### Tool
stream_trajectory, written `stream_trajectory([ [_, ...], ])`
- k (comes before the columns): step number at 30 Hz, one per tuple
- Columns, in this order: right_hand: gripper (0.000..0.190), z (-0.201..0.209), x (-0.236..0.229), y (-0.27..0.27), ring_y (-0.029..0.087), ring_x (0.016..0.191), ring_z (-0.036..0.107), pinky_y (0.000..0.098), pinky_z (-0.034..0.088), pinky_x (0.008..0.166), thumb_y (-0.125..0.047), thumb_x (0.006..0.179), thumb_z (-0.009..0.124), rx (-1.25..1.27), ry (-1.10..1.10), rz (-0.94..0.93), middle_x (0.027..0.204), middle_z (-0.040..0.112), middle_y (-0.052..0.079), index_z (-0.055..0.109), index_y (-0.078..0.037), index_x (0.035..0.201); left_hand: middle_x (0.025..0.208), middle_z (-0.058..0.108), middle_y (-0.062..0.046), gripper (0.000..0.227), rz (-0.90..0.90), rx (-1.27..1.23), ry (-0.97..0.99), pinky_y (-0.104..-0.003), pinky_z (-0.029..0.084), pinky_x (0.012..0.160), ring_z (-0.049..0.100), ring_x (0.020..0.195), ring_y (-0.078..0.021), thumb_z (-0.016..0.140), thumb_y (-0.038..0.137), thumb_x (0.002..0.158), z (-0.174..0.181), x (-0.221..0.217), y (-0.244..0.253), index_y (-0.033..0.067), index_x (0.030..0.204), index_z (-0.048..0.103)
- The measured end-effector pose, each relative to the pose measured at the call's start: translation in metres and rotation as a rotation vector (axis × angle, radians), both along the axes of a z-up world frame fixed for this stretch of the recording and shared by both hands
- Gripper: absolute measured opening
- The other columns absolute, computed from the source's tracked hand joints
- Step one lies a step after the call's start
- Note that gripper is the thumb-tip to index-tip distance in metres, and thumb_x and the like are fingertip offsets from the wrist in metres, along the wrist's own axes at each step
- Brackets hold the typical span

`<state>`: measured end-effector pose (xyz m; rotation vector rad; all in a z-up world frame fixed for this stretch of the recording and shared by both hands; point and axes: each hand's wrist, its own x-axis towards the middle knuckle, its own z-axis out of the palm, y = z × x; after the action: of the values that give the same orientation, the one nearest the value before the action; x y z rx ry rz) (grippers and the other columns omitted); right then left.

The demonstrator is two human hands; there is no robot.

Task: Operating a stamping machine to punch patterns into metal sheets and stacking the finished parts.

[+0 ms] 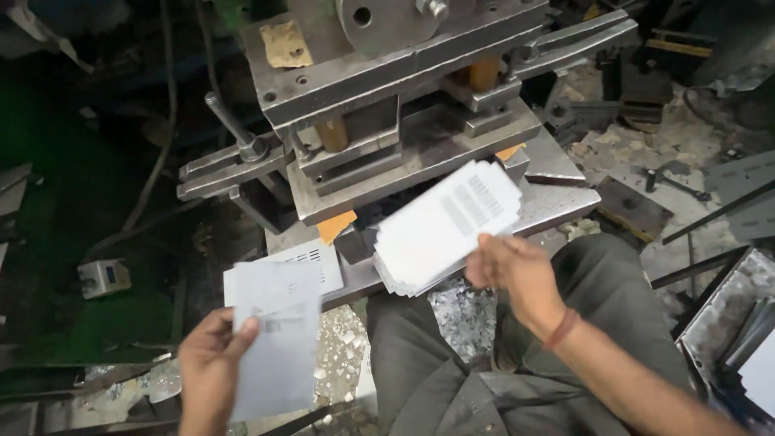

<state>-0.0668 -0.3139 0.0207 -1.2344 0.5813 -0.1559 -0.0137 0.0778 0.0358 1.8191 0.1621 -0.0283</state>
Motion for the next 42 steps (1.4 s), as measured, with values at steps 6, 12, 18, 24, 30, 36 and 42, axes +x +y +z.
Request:
stream_trajectory([
  [6,0.028,-0.005,-0.024,0.029,0.018,0.047,0.062,0.0277,0.055,0.042,-0.014,0.09,0.074,-0.202,0.288,0.479,0.083,0.08,0.018,0.078,0.004,0.111,0.088,0.083,-0.013,0.019,-0.205,0.069,0.04,-0.032,0.066,0.064,0.078,0.07,-0.0214,0.074,0.004,0.083,0.002,0.005,-0.105,0.0033,0.102,0.077],
  [12,0.02,0.011,-0.013,0.026,0.02,0.046,0.064,0.0303,0.058,0.05,-0.002,0.095,0.064,-0.159,-0.17,0.293,0.056,0.07,0.014,0.073,0.005,0.079,0.1,0.077,-0.011,0.05,-0.19,-0.182,0.101,-0.033,0.065,0.078,0.074,0.091,-0.0227,0.061,0.002,0.091,0.042,0.01,-0.145,0.0095,0.141,0.06],
  [18,0.024,0.093,0.062,-0.002,0.02,0.084,0.062,0.0297,0.06,0.082,-0.003,0.105,0.046,0.161,-0.064,-0.022,0.099,0.062,0.015,0.057,0.009,0.123,0.11,0.073,-0.016,0.048,-0.119,-0.31,0.035,-0.04,0.063,0.079,0.07,0.093,-0.0256,0.056,0.002,0.093,0.004,0.013,-0.103,0.0034,0.141,0.055],
  [24,0.014,0.006,0.192,-0.022,0.036,0.121,0.07,0.0362,0.063,0.098,0.006,0.097,0.046,0.301,-0.3,0.037,0.118,0.068,0.03,0.058,0.011,0.102,0.107,0.077,-0.018,0.049,-0.149,-0.269,0.142,-0.039,0.062,0.079,0.074,0.095,-0.0266,0.058,0.001,0.093,-0.009,-0.009,-0.109,0.0029,0.142,0.057],
  [30,0.026,0.057,0.203,0.007,0.024,0.045,0.058,0.0345,0.056,0.043,0.007,0.088,0.04,0.187,-0.018,-0.272,0.065,0.064,0.018,0.065,0.013,0.087,0.112,0.073,-0.023,0.05,-0.103,-0.34,0.239,-0.042,0.058,0.084,0.069,0.096,-0.0293,0.057,0.0,0.095,-0.031,-0.019,-0.102,0.0,0.145,0.054],
  [36,0.025,0.075,0.195,0.015,0.016,0.042,0.048,0.0286,0.044,0.036,0.002,0.09,0.043,0.12,0.1,-0.352,0.064,0.063,0.012,0.065,0.005,0.078,0.11,0.075,-0.022,0.052,-0.138,-0.332,0.209,-0.039,0.059,0.079,0.072,0.093,-0.0287,0.061,0.002,0.093,-0.058,-0.023,-0.093,-0.0015,0.144,0.054],
  [42,0.027,0.076,0.195,0.023,0.015,0.046,0.047,0.0289,0.039,0.037,0.001,0.092,0.041,0.113,0.096,-0.271,0.069,0.063,0.012,0.067,0.005,0.085,0.107,0.074,-0.018,0.051,-0.199,-0.273,0.184,-0.036,0.06,0.079,0.071,0.094,-0.0245,0.059,-0.004,0.094,-0.055,-0.016,-0.088,0.0024,0.144,0.055],
])
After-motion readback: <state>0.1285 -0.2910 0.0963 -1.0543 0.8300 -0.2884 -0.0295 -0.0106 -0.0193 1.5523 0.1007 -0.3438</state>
